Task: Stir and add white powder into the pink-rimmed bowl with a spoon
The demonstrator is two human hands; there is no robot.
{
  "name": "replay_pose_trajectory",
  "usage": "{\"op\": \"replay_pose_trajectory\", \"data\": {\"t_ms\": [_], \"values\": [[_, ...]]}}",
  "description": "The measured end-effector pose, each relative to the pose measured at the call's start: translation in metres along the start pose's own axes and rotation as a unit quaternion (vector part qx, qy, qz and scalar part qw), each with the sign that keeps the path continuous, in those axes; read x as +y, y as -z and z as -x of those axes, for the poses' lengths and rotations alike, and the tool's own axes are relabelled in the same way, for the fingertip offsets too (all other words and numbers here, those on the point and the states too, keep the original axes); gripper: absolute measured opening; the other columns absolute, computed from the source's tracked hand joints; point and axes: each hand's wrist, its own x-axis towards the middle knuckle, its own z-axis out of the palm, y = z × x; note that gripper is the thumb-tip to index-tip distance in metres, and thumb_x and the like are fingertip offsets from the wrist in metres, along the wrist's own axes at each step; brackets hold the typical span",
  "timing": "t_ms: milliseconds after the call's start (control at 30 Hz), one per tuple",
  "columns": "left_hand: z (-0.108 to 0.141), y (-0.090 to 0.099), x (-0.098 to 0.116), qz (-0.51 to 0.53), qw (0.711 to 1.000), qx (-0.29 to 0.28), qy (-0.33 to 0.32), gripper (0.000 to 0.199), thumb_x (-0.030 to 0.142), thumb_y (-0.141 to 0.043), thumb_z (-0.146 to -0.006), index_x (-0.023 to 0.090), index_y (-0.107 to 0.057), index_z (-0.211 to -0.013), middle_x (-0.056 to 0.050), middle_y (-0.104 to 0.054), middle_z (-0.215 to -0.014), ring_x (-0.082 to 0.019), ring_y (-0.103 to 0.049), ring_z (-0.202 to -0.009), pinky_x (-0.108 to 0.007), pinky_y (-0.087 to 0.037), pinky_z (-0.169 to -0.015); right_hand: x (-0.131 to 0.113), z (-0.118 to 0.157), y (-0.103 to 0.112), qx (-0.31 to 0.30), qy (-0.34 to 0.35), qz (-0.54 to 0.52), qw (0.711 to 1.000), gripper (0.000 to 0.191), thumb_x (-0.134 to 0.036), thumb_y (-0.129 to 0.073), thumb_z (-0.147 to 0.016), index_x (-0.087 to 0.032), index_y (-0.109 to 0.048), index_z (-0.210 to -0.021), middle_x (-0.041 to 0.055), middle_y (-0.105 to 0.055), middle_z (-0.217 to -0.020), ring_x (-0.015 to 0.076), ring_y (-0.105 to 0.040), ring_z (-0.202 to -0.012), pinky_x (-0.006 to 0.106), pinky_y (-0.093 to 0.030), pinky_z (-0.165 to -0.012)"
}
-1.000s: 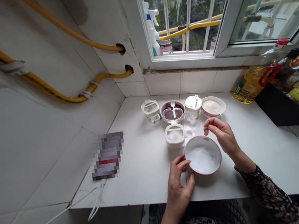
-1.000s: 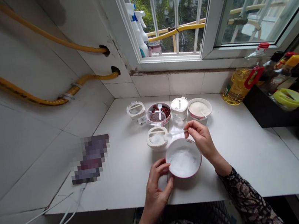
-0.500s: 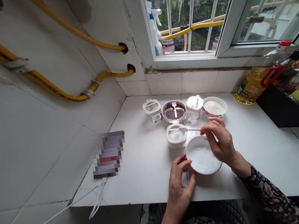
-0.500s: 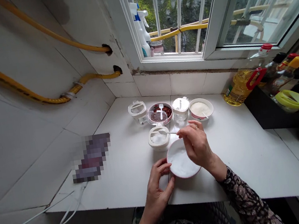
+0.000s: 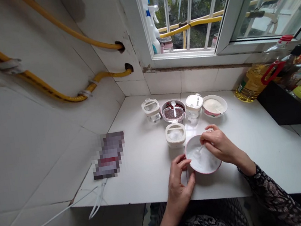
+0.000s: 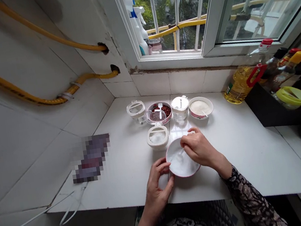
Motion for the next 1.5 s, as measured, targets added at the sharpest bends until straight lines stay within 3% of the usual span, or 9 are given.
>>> {"op": "replay_pose_trajectory", "data": {"t_ms": [133, 300, 567, 833, 1067, 1200, 1300, 1400, 1500], "values": [[0.0, 0.0, 0.0, -0.002, 1.0, 0.003, 0.001, 0.031, 0.013, -0.059, -0.088, 0.025, -0.062, -0.117, -0.009, -0.058, -0.127, -0.021, -0.064, -0.114, -0.033, -0.059, -0.091, -0.004, -0.001, -0.007, -0.006, -0.012, -0.06, 0.998, 0.023, -0.007, -0.041, -0.085, -0.022, -0.054, -0.075, -0.0028, -0.062, -0.065, 0.0156, -0.053, -0.061, 0.038, -0.045, -0.088], [0.0, 0.001, 0.001, -0.006, 1.0, -0.002, 0.007, 0.031, 0.014, -0.06, -0.088, 0.025, -0.062, -0.117, -0.01, -0.058, -0.128, -0.022, -0.064, -0.114, -0.035, -0.059, -0.092, 0.0, 0.001, -0.004, 0.044, -0.069, -0.094, 0.992, 0.022, -0.008, -0.043, -0.081, -0.023, -0.057, -0.071, 0.0001, -0.064, -0.068, 0.0198, -0.058, -0.074, 0.034, -0.047, -0.077], [0.001, 0.001, 0.0, -0.002, 1.0, 0.0, 0.011, 0.033, 0.013, -0.061, -0.088, 0.026, -0.062, -0.118, -0.009, -0.058, -0.128, -0.022, -0.064, -0.114, -0.033, -0.058, -0.092, 0.003, 0.001, -0.003, 0.094, -0.168, -0.148, 0.97, 0.021, -0.015, -0.045, -0.078, -0.023, -0.057, -0.064, -0.0008, -0.056, -0.057, 0.019, -0.053, -0.067, 0.033, -0.043, -0.071], [0.002, 0.0, -0.002, -0.007, 1.0, -0.006, 0.012, 0.032, 0.014, -0.06, -0.089, 0.025, -0.061, -0.118, -0.01, -0.057, -0.129, -0.022, -0.062, -0.117, -0.036, -0.058, -0.094, 0.005, -0.003, -0.002, 0.094, -0.284, -0.375, 0.877, 0.013, -0.025, -0.05, -0.071, -0.019, -0.06, -0.065, -0.0042, -0.046, -0.049, 0.0125, -0.042, -0.048, 0.027, -0.033, -0.05], [0.001, 0.0, -0.002, 0.002, 1.0, -0.001, 0.011, 0.031, 0.015, -0.06, -0.088, 0.025, -0.062, -0.118, -0.01, -0.058, -0.128, -0.023, -0.063, -0.116, -0.035, -0.059, -0.092, 0.01, -0.005, -0.003, 0.114, -0.293, -0.435, 0.844, 0.01, -0.025, -0.053, -0.071, -0.019, -0.059, -0.065, -0.0049, -0.045, -0.048, 0.012, -0.042, -0.047, 0.028, -0.038, -0.052], [0.001, 0.0, 0.0, 0.008, 1.0, 0.002, 0.015, 0.031, 0.015, -0.061, -0.087, 0.025, -0.063, -0.117, -0.01, -0.059, -0.127, -0.022, -0.064, -0.114, -0.034, -0.059, -0.091, 0.007, -0.009, -0.003, 0.146, -0.274, -0.414, 0.855, 0.009, -0.026, -0.054, -0.077, -0.02, -0.059, -0.073, -0.0043, -0.05, -0.052, 0.0136, -0.048, -0.051, 0.029, -0.043, -0.056], [0.0, 0.0, 0.001, 0.01, 1.0, 0.003, 0.015, 0.031, 0.015, -0.061, -0.087, 0.025, -0.063, -0.116, -0.01, -0.059, -0.127, -0.022, -0.065, -0.113, -0.035, -0.059, -0.091, -0.003, -0.018, -0.001, 0.182, -0.232, -0.337, 0.894, 0.012, -0.029, -0.053, -0.088, -0.021, -0.059, -0.083, -0.0013, -0.059, -0.063, 0.0152, -0.055, -0.059, 0.028, -0.045, -0.059], [0.0, 0.0, 0.002, 0.014, 1.0, 0.002, 0.013, 0.032, 0.014, -0.06, -0.087, 0.025, -0.063, -0.117, -0.01, -0.059, -0.127, -0.023, -0.064, -0.115, -0.035, -0.059, -0.091, -0.016, -0.028, -0.002, 0.212, -0.143, -0.2, 0.946, 0.011, -0.025, -0.05, -0.096, -0.022, -0.06, -0.091, 0.0014, -0.066, -0.075, 0.0178, -0.062, -0.072, 0.033, -0.05, -0.072], [0.0, 0.0, 0.002, 0.017, 1.0, -0.002, 0.015, 0.033, 0.012, -0.059, -0.087, 0.025, -0.063, -0.118, -0.01, -0.059, -0.128, -0.023, -0.063, -0.117, -0.035, -0.059, -0.092, -0.023, -0.036, -0.009, 0.194, -0.005, -0.049, 0.98, 0.018, -0.013, -0.045, -0.097, -0.023, -0.06, -0.095, 0.002, -0.07, -0.08, 0.0186, -0.064, -0.076, 0.042, -0.047, -0.093]]}}
